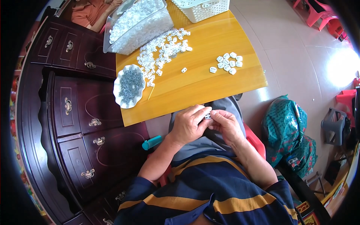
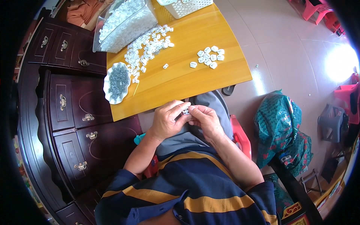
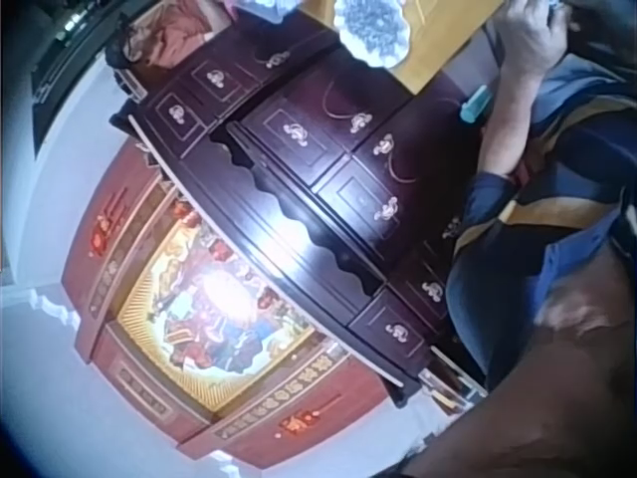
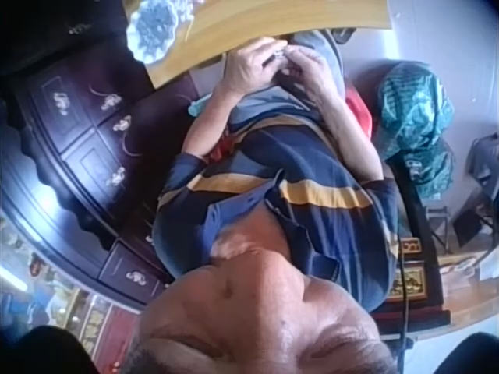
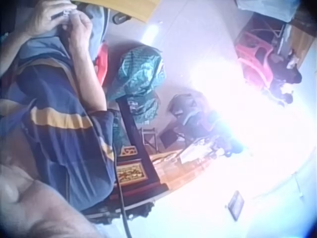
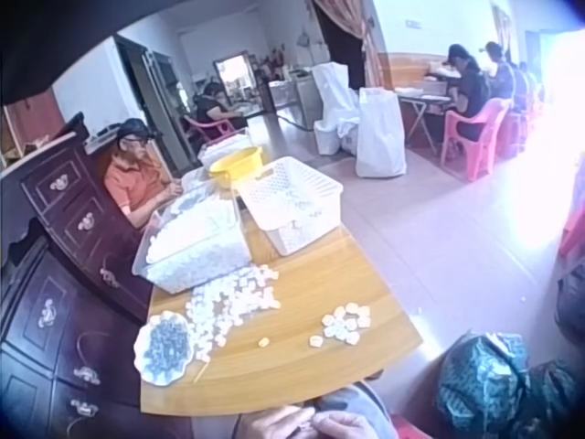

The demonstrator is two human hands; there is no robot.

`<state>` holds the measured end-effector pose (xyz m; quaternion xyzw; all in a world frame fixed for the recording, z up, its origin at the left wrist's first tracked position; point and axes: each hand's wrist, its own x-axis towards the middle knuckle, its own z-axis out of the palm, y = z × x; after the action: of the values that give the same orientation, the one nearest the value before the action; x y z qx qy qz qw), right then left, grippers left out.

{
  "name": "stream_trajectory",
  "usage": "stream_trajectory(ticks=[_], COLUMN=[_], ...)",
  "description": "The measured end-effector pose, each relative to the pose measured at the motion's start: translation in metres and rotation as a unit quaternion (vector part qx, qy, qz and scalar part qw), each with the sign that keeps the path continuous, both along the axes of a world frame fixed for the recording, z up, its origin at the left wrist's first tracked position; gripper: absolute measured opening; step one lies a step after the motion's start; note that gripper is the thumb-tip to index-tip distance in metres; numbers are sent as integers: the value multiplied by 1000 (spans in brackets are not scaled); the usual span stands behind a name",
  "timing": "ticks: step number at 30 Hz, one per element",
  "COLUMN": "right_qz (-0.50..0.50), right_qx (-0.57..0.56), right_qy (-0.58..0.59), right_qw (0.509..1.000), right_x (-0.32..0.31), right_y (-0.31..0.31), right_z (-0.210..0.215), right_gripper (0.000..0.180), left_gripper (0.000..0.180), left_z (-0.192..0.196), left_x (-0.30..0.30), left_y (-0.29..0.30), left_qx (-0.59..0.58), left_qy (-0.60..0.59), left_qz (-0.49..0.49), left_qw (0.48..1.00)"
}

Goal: Assembling small black pins into white plastic flower-shaped components on a table.

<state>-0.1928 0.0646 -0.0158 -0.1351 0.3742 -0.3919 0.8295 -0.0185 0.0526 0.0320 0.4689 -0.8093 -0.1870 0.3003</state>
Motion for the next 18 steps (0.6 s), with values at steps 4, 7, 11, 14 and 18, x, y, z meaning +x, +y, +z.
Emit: stream_trajectory(ticks=[4, 7, 11, 14, 18], right_qz=[-8, -19, -32, -38, -44], right_qx=[-8, -15, -22, -33, -41], right_qy=[6, 10, 21, 34, 44], right_qw=[1000, 1000, 999, 998, 997], right_x=[1, 2, 3, 2, 2], right_y=[0, 1, 2, 2, 2], right_z=[0, 0, 1, 0, 0], right_gripper=[19, 19, 19, 20, 21], left_gripper=[34, 32, 31, 27, 26], left_z=[-3, -4, -7, -9, -10], left_x=[1, 0, -1, -2, -5], left_y=[0, 0, -1, -2, -4], left_qx=[-3, -6, -9, -23, -24], left_qy=[2, 6, 2, 7, 12], left_qz=[-3, -1, -2, 2, -5], left_qw=[1000, 1000, 1000, 1000, 1000])
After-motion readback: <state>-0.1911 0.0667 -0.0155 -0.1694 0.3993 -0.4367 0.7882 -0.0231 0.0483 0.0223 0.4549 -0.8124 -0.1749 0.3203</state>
